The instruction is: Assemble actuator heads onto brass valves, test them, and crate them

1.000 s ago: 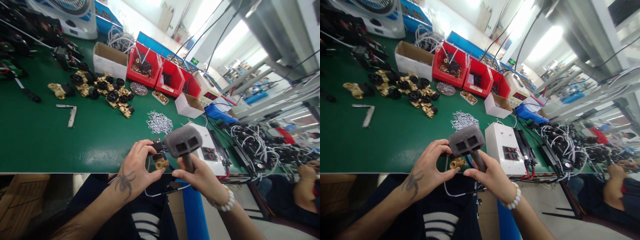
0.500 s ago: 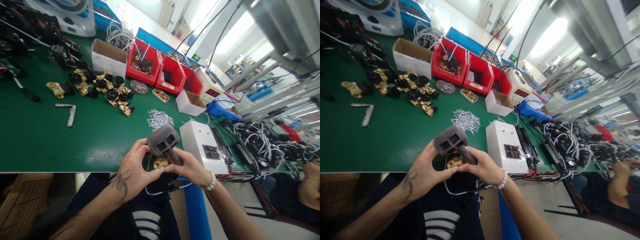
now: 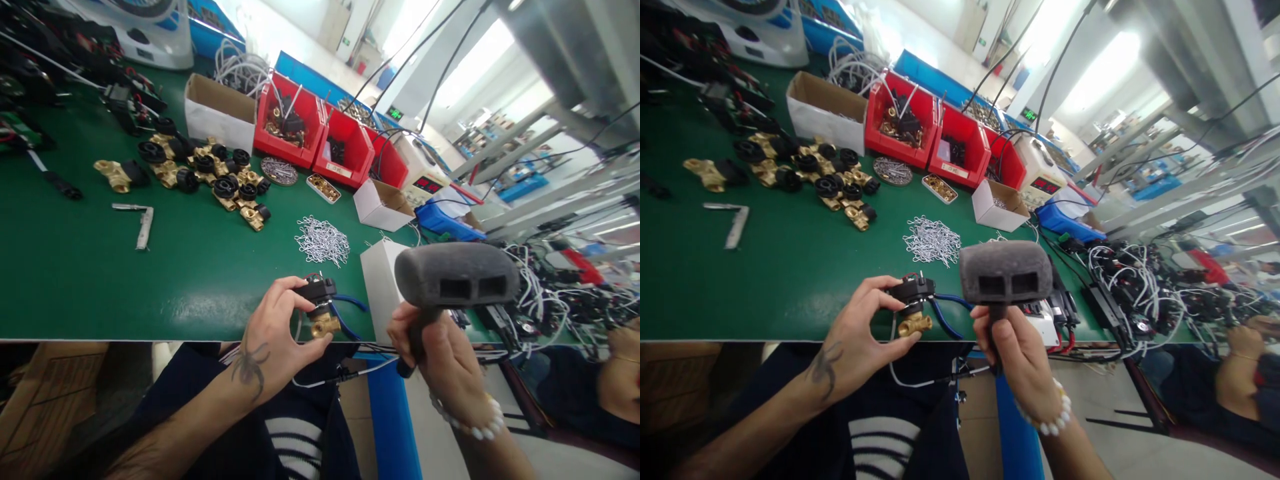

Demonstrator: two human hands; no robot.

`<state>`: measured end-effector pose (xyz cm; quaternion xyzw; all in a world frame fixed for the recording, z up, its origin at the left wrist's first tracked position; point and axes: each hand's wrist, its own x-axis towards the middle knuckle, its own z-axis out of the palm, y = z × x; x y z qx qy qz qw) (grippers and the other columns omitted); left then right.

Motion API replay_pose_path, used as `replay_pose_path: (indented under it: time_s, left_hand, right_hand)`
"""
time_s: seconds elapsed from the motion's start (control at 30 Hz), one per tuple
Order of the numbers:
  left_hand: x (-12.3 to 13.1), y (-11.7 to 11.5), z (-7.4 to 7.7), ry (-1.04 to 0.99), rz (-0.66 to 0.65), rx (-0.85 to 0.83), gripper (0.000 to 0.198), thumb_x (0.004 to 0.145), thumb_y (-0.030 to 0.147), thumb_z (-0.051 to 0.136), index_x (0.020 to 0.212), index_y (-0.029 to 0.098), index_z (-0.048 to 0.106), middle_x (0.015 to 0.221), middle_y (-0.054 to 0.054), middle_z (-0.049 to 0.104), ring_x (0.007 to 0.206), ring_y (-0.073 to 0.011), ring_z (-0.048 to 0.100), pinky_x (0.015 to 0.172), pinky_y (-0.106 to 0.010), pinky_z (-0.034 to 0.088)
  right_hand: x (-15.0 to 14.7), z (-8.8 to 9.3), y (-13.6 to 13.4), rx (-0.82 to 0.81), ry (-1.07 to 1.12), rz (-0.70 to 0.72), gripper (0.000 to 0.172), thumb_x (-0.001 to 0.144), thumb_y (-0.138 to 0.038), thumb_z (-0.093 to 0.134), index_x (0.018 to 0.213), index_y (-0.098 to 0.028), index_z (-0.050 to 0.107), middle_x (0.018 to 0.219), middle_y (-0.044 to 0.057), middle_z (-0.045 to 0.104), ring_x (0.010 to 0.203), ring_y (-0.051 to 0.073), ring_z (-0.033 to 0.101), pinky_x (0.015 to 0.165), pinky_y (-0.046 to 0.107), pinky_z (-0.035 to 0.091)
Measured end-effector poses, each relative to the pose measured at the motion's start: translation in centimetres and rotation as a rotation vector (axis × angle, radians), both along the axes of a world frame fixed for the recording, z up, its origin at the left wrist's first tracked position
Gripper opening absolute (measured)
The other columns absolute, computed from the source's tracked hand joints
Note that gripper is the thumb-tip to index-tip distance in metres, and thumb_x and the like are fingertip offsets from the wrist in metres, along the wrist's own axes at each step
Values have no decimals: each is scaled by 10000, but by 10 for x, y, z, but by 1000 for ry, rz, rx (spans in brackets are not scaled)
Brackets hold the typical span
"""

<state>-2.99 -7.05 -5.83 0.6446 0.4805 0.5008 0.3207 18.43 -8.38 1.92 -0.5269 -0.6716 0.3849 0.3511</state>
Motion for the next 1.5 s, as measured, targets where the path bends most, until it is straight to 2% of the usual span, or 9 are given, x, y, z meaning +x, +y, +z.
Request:
replay_pose_path:
  time_s: [0.2, 0.37, 0.53, 0.7, 0.87, 1.03, 1.23, 1.37, 1.5]
  left_hand:
    - [2, 0, -1, -3, 36, 26, 258, 699, 184, 749, 881, 166, 568, 1165, -120, 582, 1119, -261, 599, 940, -447, 517]
    - [2, 1, -2, 23, 26, 54, 268, 685, 194, 765, 868, 151, 575, 1149, -134, 589, 1103, -271, 604, 930, -448, 524]
    - [2, 1, -2, 18, 51, 74, 265, 675, 176, 757, 865, 146, 575, 1134, -136, 592, 1092, -273, 609, 911, -443, 531]
    - [2, 1, -2, 18, 46, 70, 276, 671, 192, 772, 858, 142, 577, 1131, -141, 595, 1087, -275, 611, 905, -432, 533]
    - [2, 2, -2, 14, 51, 84, 264, 670, 160, 760, 865, 142, 582, 1122, -134, 600, 1102, -268, 608, 914, -419, 530]
    - [1, 2, -3, 15, 60, 58, 303, 659, 190, 780, 867, 156, 561, 1138, -129, 594, 1084, -267, 612, 911, -431, 531]
    - [3, 2, -3, 11, 54, 45, 265, 682, 182, 744, 880, 175, 568, 1135, -109, 585, 1124, -267, 586, 952, -441, 509]
    - [0, 3, -1, 20, 18, -37, 282, 692, 221, 742, 900, 197, 553, 1176, -92, 559, 1122, -266, 584, 956, -460, 508]
    - [-2, 4, 1, 41, 0, -53, 283, 723, 266, 716, 934, 189, 543, 1183, -104, 542, 1109, -268, 589, 939, -468, 523]
  right_hand:
    - [-2, 11, -18, -118, -489, -15, 433, 968, -515, 449, 668, -204, 471, 570, -29, 446, 503, 109, 401, 474, 246, 294]
    - [-4, 13, -16, -33, -316, -192, 496, 993, -566, 301, 678, -216, 456, 532, -54, 359, 444, 100, 318, 413, 238, 250]
    - [-6, 10, -11, -129, -522, -13, 474, 953, -570, 419, 644, -212, 446, 519, -43, 412, 461, 105, 373, 442, 243, 261]
    - [-7, 11, -11, -18, -362, -174, 485, 982, -573, 304, 658, -232, 422, 499, -62, 347, 411, 100, 310, 392, 236, 237]
    - [-12, 7, -10, -104, -619, 48, 429, 955, -536, 410, 669, -220, 461, 510, -41, 440, 450, 117, 398, 454, 249, 269]
    - [-6, 12, -7, -16, -482, -157, 476, 976, -575, 317, 659, -232, 408, 523, -56, 360, 448, 108, 337, 447, 247, 265]
    - [-17, 11, -4, -209, -574, 64, 479, 941, -596, 388, 653, -216, 439, 537, -42, 408, 480, 115, 374, 461, 248, 268]
    - [-12, 37, 31, -144, -468, -56, 493, 934, -643, 342, 865, -202, 550, 560, -60, 373, 451, 117, 348, 422, 245, 293]
    - [-3, 48, 119, 73, -883, -25, 274, 928, -405, 488, 954, -172, 630, 758, 38, 605, 645, 175, 552, 600, 297, 428]
